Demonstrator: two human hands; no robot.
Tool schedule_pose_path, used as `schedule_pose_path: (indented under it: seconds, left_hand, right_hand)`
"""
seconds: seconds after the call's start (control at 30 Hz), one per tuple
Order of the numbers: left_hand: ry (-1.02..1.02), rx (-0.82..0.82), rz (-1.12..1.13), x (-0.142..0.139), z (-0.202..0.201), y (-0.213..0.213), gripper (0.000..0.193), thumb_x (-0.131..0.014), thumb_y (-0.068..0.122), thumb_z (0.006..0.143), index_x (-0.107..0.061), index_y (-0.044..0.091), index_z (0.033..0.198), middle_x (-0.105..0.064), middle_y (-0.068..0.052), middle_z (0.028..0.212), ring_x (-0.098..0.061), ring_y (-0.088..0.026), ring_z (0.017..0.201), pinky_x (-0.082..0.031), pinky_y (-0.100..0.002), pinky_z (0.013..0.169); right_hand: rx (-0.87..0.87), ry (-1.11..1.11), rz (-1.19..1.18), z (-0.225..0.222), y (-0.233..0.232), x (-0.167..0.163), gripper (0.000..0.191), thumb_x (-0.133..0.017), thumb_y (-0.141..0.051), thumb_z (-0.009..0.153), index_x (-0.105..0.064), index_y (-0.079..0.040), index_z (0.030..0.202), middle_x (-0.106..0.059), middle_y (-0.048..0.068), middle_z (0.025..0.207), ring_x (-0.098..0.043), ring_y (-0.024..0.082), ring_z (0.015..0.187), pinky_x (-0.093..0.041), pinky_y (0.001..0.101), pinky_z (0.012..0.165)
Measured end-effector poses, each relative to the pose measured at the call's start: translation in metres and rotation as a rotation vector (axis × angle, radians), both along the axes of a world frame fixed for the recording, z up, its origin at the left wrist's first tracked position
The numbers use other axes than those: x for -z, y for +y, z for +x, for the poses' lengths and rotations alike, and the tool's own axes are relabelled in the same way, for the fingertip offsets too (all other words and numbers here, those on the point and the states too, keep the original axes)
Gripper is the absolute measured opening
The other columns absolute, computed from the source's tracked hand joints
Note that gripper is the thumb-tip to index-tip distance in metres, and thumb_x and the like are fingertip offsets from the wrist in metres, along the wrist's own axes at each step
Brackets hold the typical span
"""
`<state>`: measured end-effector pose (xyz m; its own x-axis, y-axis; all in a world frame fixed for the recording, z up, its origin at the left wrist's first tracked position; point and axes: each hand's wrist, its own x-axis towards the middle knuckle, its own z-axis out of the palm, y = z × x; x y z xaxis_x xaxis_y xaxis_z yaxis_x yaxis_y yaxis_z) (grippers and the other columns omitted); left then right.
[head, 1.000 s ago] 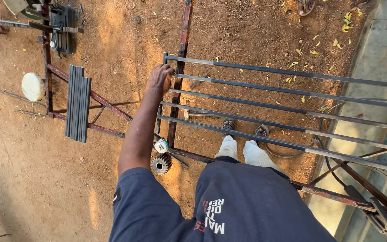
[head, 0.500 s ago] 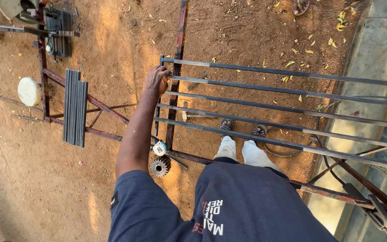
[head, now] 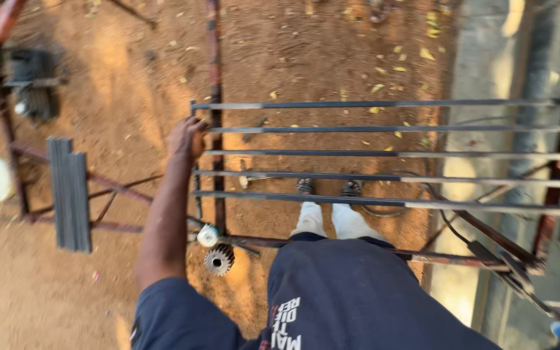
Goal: The person positions metal rods onto a rectangular frame, measures the spacing with a tape measure, and joins them using a welding tool.
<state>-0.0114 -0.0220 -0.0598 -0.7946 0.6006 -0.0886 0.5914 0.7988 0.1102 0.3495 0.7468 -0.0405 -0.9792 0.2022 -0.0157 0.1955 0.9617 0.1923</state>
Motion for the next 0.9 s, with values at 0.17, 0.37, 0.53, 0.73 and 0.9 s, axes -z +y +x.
schedule_pose_path:
  seconds: [0.17,0.37,0.53,0.73,0.9]
  left_hand:
    - [-0.008,-0.009,-0.141,-0.006,0.0,0.011,0.032,-0.071,0.0,0.083,-0.079,0.019,0.108,-0.073,-0.005,0.111,-0.067,-0.027,0.109,-0.057,-0.04,0.094]
    - [-0.095,-0.086,-0.306,-0.003,-0.001,0.016,0.029,-0.063,0.001,0.101,-0.078,0.02,0.118,-0.073,-0.005,0.123,-0.069,-0.021,0.105,-0.058,-0.035,0.1]
    - [-0.083,-0.105,-0.337,-0.002,0.004,0.019,0.028,-0.064,0.005,0.102,-0.077,0.023,0.119,-0.073,-0.003,0.128,-0.068,-0.021,0.114,-0.056,-0.036,0.105]
    - [-0.118,-0.104,-0.433,0.005,0.009,0.028,0.046,-0.067,0.005,0.092,-0.07,0.029,0.13,-0.064,-0.004,0.138,-0.061,-0.024,0.122,-0.051,-0.038,0.105]
    - [-0.205,-0.124,-0.427,0.01,0.003,0.014,0.042,-0.058,0.006,0.102,-0.068,0.029,0.136,-0.065,-0.004,0.14,-0.064,-0.022,0.12,-0.054,-0.036,0.103]
  right_hand:
    - [-0.001,-0.005,0.038,0.003,0.014,-0.011,0.015,-0.064,-0.01,0.1,-0.074,-0.019,0.107,-0.075,-0.001,0.108,-0.066,0.018,0.103,-0.052,0.032,0.096]
    - [0.009,-0.021,0.072,0.004,0.012,-0.015,0.018,-0.061,-0.01,0.105,-0.074,-0.021,0.109,-0.076,-0.004,0.112,-0.068,0.015,0.107,-0.053,0.03,0.096]
    - [0.039,-0.046,0.039,0.004,0.01,-0.019,0.016,-0.064,-0.01,0.11,-0.076,-0.021,0.108,-0.077,-0.002,0.111,-0.068,0.016,0.105,-0.054,0.0308,0.097]
    - [0.047,-0.132,0.114,0.005,0.015,-0.024,0.021,-0.062,-0.011,0.119,-0.079,-0.019,0.111,-0.079,0.0,0.112,-0.073,0.011,0.099,-0.06,0.027,0.091]
    - [0.057,-0.121,0.09,-0.003,0.005,-0.022,0.021,-0.062,-0.007,0.116,-0.079,-0.016,0.109,-0.079,0.002,0.109,-0.073,0.013,0.096,-0.06,0.0273,0.088]
